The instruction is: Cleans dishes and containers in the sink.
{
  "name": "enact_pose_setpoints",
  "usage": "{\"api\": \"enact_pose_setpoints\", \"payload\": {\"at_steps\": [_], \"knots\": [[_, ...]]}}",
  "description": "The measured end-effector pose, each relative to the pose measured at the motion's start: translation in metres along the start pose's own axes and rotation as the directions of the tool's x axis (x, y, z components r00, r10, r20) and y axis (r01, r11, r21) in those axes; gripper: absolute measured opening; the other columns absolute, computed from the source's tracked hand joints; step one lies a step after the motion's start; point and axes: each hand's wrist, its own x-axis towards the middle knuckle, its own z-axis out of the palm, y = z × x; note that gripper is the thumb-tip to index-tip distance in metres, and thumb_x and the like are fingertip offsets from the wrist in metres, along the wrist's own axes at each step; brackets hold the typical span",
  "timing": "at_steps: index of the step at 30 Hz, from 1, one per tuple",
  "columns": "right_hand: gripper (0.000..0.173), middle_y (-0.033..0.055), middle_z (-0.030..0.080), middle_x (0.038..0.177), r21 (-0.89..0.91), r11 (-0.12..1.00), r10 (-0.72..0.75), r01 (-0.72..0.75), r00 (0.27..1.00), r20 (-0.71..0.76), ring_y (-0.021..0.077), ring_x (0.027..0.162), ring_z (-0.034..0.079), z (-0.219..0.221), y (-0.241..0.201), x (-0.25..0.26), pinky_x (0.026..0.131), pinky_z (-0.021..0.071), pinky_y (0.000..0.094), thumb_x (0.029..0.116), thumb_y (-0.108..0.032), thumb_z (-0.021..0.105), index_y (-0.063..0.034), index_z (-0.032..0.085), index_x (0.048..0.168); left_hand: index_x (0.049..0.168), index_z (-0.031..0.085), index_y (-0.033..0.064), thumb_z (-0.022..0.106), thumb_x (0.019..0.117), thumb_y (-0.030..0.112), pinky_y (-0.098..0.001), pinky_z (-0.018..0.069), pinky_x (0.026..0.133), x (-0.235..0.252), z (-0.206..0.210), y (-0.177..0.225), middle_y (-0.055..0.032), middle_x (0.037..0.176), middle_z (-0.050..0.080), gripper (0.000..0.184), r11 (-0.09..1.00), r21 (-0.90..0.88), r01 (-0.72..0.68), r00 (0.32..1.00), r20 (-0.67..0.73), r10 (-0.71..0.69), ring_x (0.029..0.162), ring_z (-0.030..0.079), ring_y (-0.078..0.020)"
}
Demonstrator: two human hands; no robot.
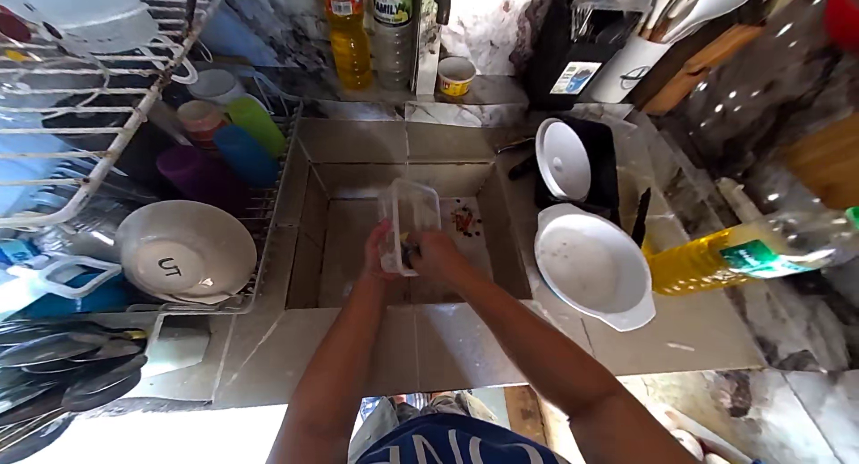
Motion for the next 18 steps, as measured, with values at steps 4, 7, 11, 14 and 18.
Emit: {"api": "enact_pose_setpoints", "payload": {"at_steps": [4,7,11,14,18], "knots": [[0.027,0.0199,0.066,0.110,0.528,0.849,-0.001,-0.020,0.999,0.039,0.0195,0.095,0.060,0.003,-0.001,-0.012,0.088,0.0496,0.0351,0.1059,-0.008,0.051,0.0074,0.062,0.126,0.140,0.052,0.0183,0.046,0.0995,0.038,-0.0287,0.0618,0.062,0.008,0.000,-0.010,-0.0012,0.085,0.074,0.045,0.999,-0.028,-0.019,0.997,0.068,0.021,0.068,0.072,-0.0109],[0.033,0.0153,0.062,0.115,0.759,0.649,0.080,-0.056,0.997,0.005,0.0135,0.095,0.057,-0.003,0.010,-0.016,0.085,0.0482,0.0299,0.1077,-0.006,0.039,0.0043,0.056,0.135,0.114,0.064,0.0195,0.026,0.1083,0.044,-0.0302,0.0614,0.069,0.009,0.020,-0.011,0.0006,0.088,0.073,0.046,0.994,0.059,0.089,0.996,0.005,-0.090,0.077,0.071,-0.0104],[0.041,0.0274,0.060,0.131,0.674,0.733,0.243,-0.092,0.961,-0.133,0.0332,0.120,0.058,-0.022,0.031,-0.035,0.103,0.0444,0.0483,0.1133,-0.017,0.032,0.0066,0.054,0.139,0.123,0.056,0.0122,0.008,0.1099,0.051,-0.0325,0.0607,0.077,0.003,0.060,-0.024,-0.0040,0.097,0.072,0.063,0.924,0.263,0.278,0.960,-0.117,-0.256,0.089,0.071,-0.0145],[0.046,0.0228,0.069,0.108,0.480,0.868,0.288,-0.128,0.917,-0.277,0.0351,0.101,0.067,-0.036,0.056,-0.059,0.091,0.0525,0.0557,0.1058,-0.040,0.056,0.0007,0.061,0.128,0.134,0.045,0.0067,0.022,0.1131,0.026,-0.0314,0.0589,0.081,0.000,0.081,-0.044,-0.0054,0.103,0.067,0.037,0.836,0.429,0.342,0.940,-0.158,-0.303,0.093,0.068,-0.0138],[0.064,0.0274,0.069,0.106,0.336,0.835,0.545,-0.435,0.578,-0.607,0.0462,0.097,0.068,-0.072,0.114,-0.144,0.082,0.0507,0.0691,0.0878,-0.047,0.080,0.0001,0.062,0.127,0.140,0.041,0.0002,0.037,0.1072,0.006,-0.0313,0.0576,0.082,0.007,0.086,-0.055,-0.0122,0.113,0.065,0.034,0.773,0.497,0.396,0.915,-0.290,-0.282,0.094,0.067,-0.0161]]}}
